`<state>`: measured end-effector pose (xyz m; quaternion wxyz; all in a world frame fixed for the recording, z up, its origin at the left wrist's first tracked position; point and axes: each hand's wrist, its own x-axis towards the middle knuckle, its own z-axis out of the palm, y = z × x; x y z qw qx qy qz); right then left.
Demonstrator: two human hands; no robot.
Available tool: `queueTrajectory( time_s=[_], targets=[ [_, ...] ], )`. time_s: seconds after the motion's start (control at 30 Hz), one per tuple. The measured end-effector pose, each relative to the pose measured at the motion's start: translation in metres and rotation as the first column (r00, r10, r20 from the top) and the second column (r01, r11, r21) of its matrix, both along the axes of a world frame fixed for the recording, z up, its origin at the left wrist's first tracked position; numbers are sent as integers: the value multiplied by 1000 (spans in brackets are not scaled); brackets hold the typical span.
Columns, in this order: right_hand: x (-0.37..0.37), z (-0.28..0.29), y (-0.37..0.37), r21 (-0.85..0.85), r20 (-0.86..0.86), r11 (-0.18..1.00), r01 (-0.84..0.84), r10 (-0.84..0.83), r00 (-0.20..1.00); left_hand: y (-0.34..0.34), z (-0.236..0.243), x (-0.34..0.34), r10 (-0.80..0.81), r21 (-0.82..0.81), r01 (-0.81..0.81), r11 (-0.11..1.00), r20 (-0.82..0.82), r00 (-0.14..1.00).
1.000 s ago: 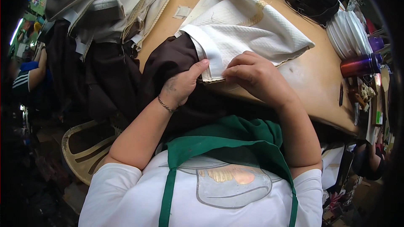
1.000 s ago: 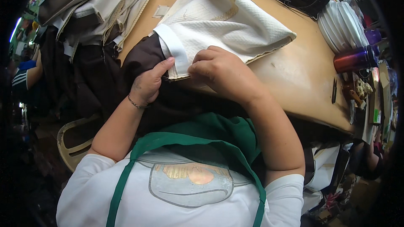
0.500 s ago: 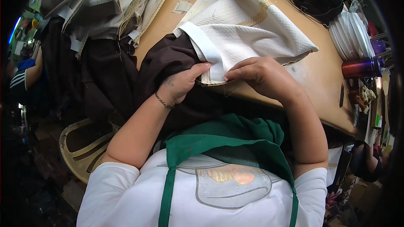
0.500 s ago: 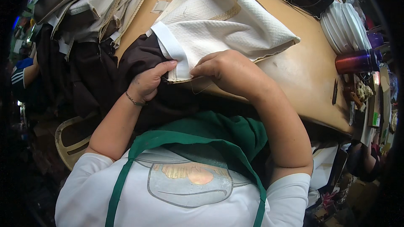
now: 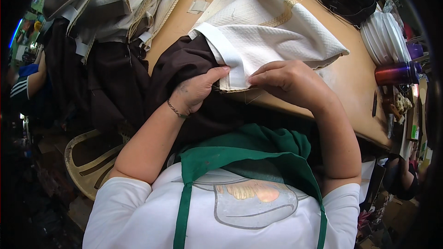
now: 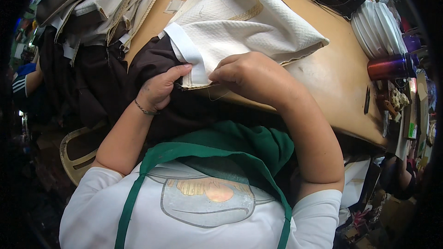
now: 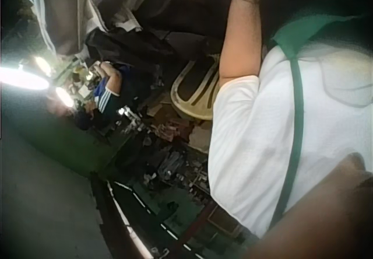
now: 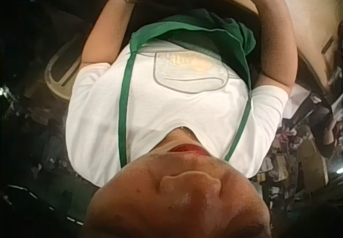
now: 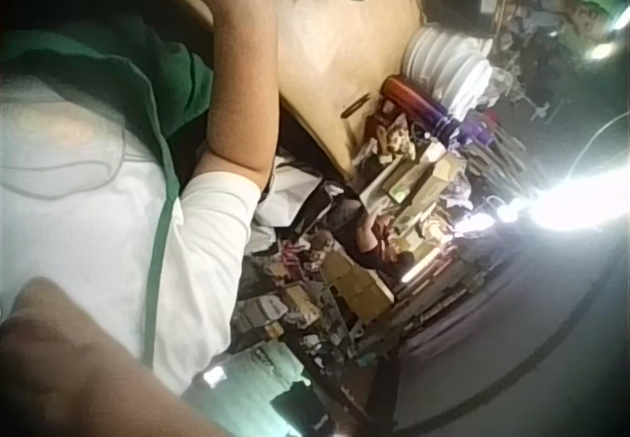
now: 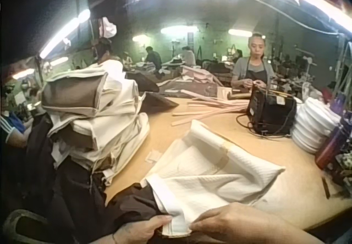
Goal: The person aligns and holds together pieces of white and brown material by hand, smoothing the edges and positioning a white strap along the seam.
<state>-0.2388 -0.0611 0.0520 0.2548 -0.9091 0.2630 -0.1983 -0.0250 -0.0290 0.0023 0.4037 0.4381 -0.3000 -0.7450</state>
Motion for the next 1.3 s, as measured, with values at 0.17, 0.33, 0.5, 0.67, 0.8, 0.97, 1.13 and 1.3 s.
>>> queueTrajectory(
  time_s=[0.17, 0.33, 0.5, 0.67, 0.8, 0.97, 1.13, 1.3],
  targets=[
    [5, -1, 9, -204, 0, 979, -22, 22, 1000, -2, 0, 1, 11, 68, -7, 998, -56, 998],
    [6, -11, 10, -333, 37, 943, -32, 46, 998, -2, 5, 1, 14, 94, -5, 996, -93, 996],
    [9, -16, 11, -472, 34, 882, -9, 28, 999, -2, 8, 1, 50, 91, -35, 995, -167, 985],
    [16, -14, 17, -534, 13, 845, 28, -25, 1000, 0, 13, -3, 93, 73, -81, 994, -177, 980],
    [22, -17, 20, -443, 120, 886, 137, -93, 988, 2, 16, -3, 75, -30, -87, 996, -282, 957],
    [30, -27, 22, -285, 188, 925, 250, -202, 961, 20, 21, -8, -38, -414, 132, 900, 228, 973],
    [31, -28, 26, -201, 208, 938, 284, -242, 948, 29, 10, -20, 174, -491, 35, 870, 372, 912],
    [32, -32, 27, -172, 196, 938, 300, -266, 944, 31, 7, -20, 199, -484, 63, 873, 470, 860]
  ],
)
